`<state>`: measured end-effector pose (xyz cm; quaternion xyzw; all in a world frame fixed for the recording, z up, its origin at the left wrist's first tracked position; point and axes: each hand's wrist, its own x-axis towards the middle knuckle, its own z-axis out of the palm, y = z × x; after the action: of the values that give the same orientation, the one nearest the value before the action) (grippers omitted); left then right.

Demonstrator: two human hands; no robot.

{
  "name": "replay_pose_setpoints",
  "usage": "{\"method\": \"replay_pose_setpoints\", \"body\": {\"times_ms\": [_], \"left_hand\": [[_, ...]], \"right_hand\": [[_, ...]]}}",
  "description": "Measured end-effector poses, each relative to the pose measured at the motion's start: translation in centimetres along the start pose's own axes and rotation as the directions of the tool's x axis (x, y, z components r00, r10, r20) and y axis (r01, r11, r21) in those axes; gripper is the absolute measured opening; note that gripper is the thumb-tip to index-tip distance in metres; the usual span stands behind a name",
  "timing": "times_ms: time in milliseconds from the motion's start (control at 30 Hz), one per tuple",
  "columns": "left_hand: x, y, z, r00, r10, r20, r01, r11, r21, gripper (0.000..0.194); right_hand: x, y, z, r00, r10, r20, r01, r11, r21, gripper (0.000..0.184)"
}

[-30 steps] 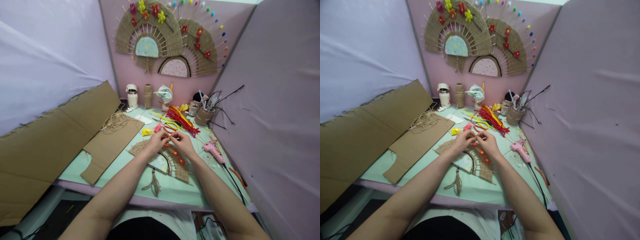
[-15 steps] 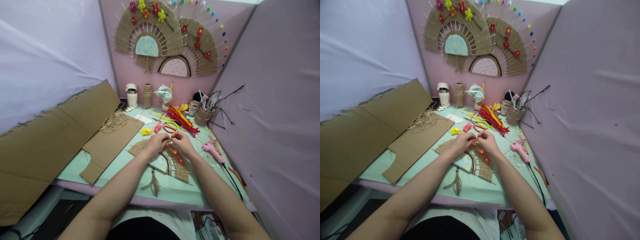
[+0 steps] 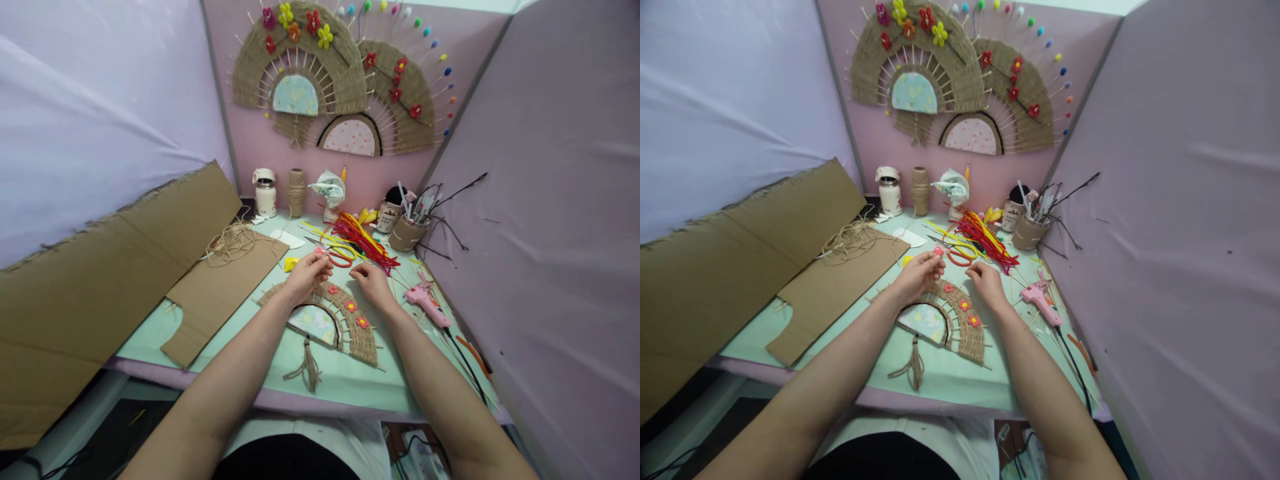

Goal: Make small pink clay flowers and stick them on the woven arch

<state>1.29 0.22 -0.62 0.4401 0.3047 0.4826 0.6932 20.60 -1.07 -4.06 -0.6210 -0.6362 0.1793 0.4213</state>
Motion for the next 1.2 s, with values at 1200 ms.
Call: {"method": "replay_pose_setpoints", "body": {"times_ms": [1200], "left_hand": [[0.5,-0.2,-0.7,0.997,-0.042,-0.072,0.036,0.996,-0.085,0.045]], "right_hand": [[0.9,2.0,-0.2,0.998,-0.046,-0.035,0.042,0.992,-0.123,0.024]]}}
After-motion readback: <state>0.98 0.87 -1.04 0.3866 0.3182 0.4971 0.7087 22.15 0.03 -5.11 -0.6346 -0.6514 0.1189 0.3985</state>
